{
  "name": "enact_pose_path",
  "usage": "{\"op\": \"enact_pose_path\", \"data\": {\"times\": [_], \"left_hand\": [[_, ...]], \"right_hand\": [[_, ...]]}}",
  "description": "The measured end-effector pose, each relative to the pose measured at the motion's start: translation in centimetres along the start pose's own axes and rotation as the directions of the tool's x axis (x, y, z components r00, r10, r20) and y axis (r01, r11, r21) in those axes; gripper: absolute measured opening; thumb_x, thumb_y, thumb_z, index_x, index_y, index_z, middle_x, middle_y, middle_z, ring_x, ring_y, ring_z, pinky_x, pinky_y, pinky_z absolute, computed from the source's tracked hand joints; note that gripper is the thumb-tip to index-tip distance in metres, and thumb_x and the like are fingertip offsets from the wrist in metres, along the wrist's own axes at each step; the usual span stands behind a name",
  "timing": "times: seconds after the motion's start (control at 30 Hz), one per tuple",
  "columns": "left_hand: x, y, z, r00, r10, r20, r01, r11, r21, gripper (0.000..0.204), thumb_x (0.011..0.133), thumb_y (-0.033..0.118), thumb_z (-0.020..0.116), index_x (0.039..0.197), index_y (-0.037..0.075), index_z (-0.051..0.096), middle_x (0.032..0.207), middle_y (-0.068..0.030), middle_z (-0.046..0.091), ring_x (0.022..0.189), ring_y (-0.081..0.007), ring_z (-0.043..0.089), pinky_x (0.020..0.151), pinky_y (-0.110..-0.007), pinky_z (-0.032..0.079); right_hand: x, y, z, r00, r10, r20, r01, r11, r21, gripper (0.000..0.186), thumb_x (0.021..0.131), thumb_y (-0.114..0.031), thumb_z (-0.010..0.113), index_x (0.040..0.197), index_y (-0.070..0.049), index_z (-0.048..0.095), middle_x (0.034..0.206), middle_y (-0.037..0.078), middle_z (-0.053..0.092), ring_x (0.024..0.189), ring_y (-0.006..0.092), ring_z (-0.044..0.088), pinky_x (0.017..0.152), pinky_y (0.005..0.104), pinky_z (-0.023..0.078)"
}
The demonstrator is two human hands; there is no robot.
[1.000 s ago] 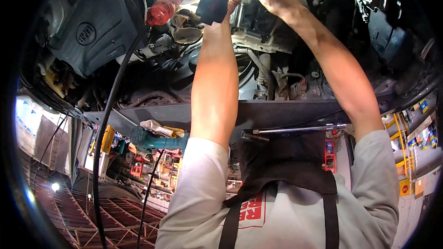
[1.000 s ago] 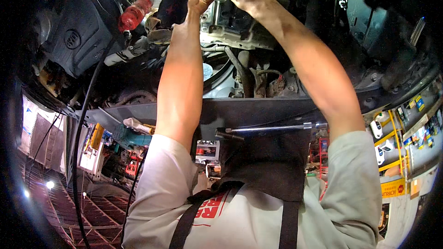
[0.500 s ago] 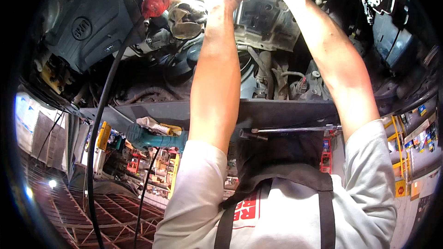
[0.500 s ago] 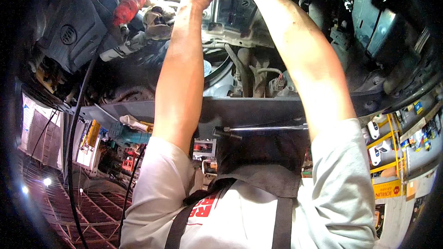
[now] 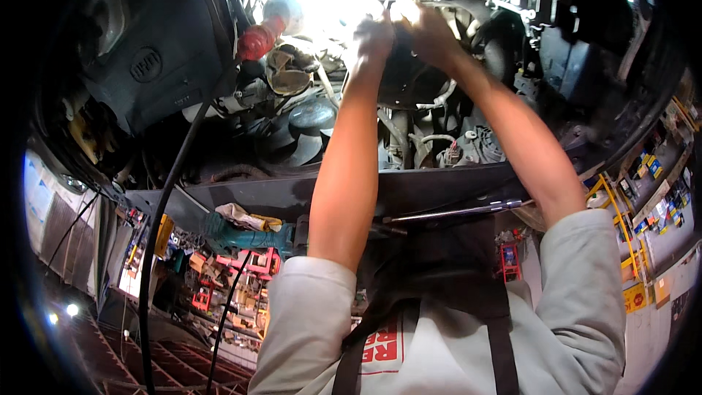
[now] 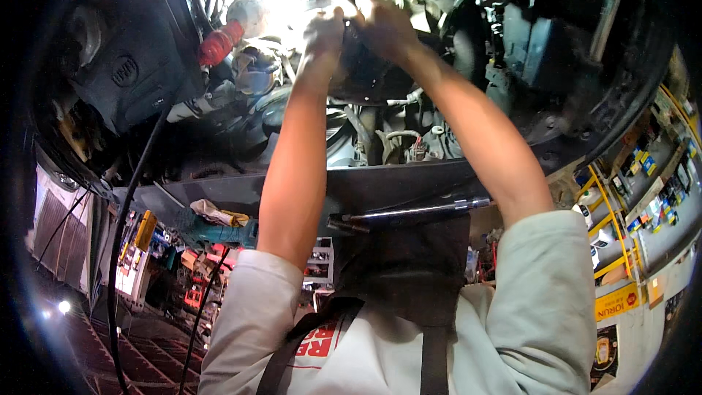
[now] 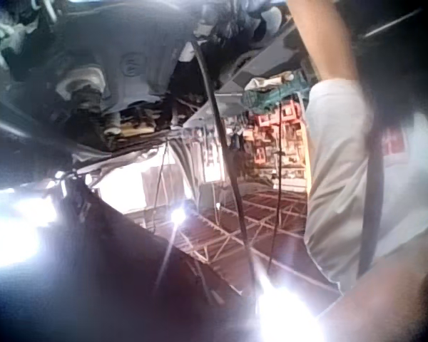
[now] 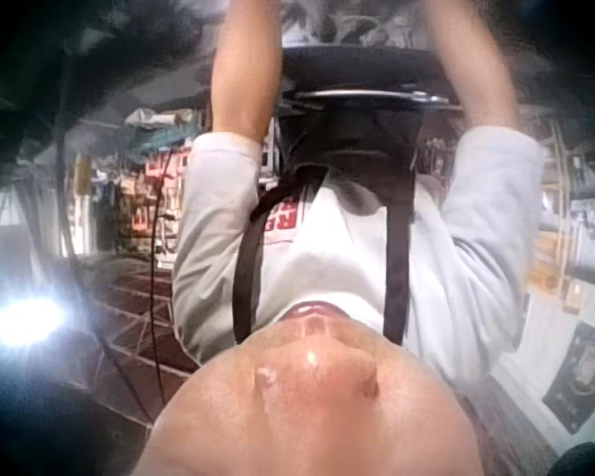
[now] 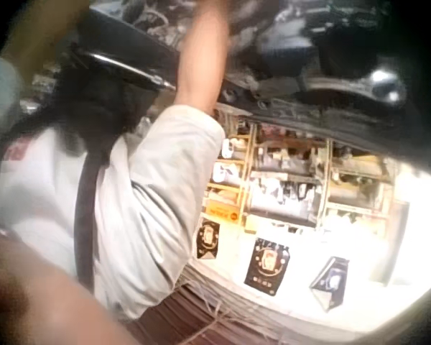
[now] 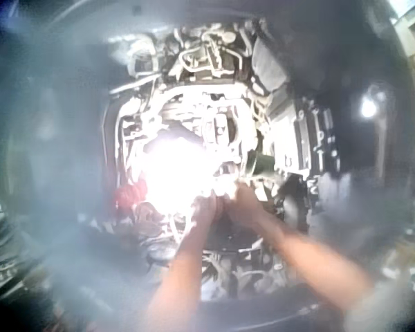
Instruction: The person works on a car engine with the hood open, using a cordless impact wrench and a wrench to remove and install bolts on engine components. They also use a portable work light to illuminate the engine bay and handle various tools and parts during the repair process.
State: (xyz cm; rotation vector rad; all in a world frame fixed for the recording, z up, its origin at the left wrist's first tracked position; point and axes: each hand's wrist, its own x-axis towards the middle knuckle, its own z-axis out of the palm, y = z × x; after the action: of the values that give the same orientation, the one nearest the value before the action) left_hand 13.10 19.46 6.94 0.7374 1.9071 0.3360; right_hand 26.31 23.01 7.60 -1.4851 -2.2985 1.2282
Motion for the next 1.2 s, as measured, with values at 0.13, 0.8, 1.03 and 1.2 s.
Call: {"op": "enact_pose_path", "data": {"times": [0.13, 0.8, 1.03, 1.2], "left_hand": [[-8.2, 5.1, -2.4, 1.0, 0.003, 0.013, -0.004, 0.995, 0.097, 0.037, 0.087, 0.031, 0.052, 0.095, -0.005, 0.061, 0.096, -0.0295, 0.061, 0.089, -0.0407, 0.061, 0.076, -0.043, 0.05], [-7.3, 8.3, -5.6, 0.864, 0.5, -0.067, -0.504, 0.859, -0.09, 0.04, 0.092, 0.038, 0.046, 0.094, 0.001, 0.062, 0.069, -0.0062, 0.059, 0.061, -0.0106, 0.055, 0.055, -0.025, 0.042], [-19.4, 7.9, -12.2, 0.935, 0.349, -0.058, -0.354, 0.924, -0.145, 0.028, 0.093, 0.023, 0.049, 0.087, -0.002, 0.06, 0.065, -0.0048, 0.056, 0.061, -0.0085, 0.049, 0.057, -0.025, 0.04], [-28.9, 8.1, -13.0, 0.934, 0.33, -0.137, -0.356, 0.89, -0.285, 0.023, 0.093, 0.019, 0.05, 0.081, 0.0, 0.056, 0.065, -0.0008, 0.053, 0.058, -0.0061, 0.044, 0.054, -0.022, 0.035]], "right_hand": [[-2.4, 0.1, -4.4, 0.966, -0.102, 0.239, -0.01, 0.905, 0.425, 0.037, 0.083, -0.026, 0.045, 0.105, 0.001, 0.058, 0.087, 0.019, 0.064, 0.075, 0.0316, 0.061, 0.073, 0.041, 0.05], [-2.3, -3.6, -7.9, 0.99, 0.063, -0.124, -0.072, 0.995, -0.064, 0.017, 0.087, -0.02, 0.05, 0.089, -0.004, 0.054, 0.086, 0.018, 0.061, 0.08, 0.0388, 0.058, 0.068, 0.0475, 0.046], [-6.0, -9.2, -11.5, 0.971, 0.12, -0.207, -0.116, 0.993, 0.03, 0.025, 0.07, -0.002, 0.057, 0.095, -0.001, 0.054, 0.086, 0.02, 0.059, 0.084, 0.0405, 0.057, 0.069, 0.0455, 0.046], [-12.0, -13.3, -16.0, 0.792, 0.096, -0.603, 0.166, 0.916, 0.365, 0.025, 0.075, 0.003, 0.06, 0.1, 0.0, 0.06, 0.09, 0.015, 0.064, 0.085, 0.0188, 0.064, 0.075, 0.03, 0.047]]}}
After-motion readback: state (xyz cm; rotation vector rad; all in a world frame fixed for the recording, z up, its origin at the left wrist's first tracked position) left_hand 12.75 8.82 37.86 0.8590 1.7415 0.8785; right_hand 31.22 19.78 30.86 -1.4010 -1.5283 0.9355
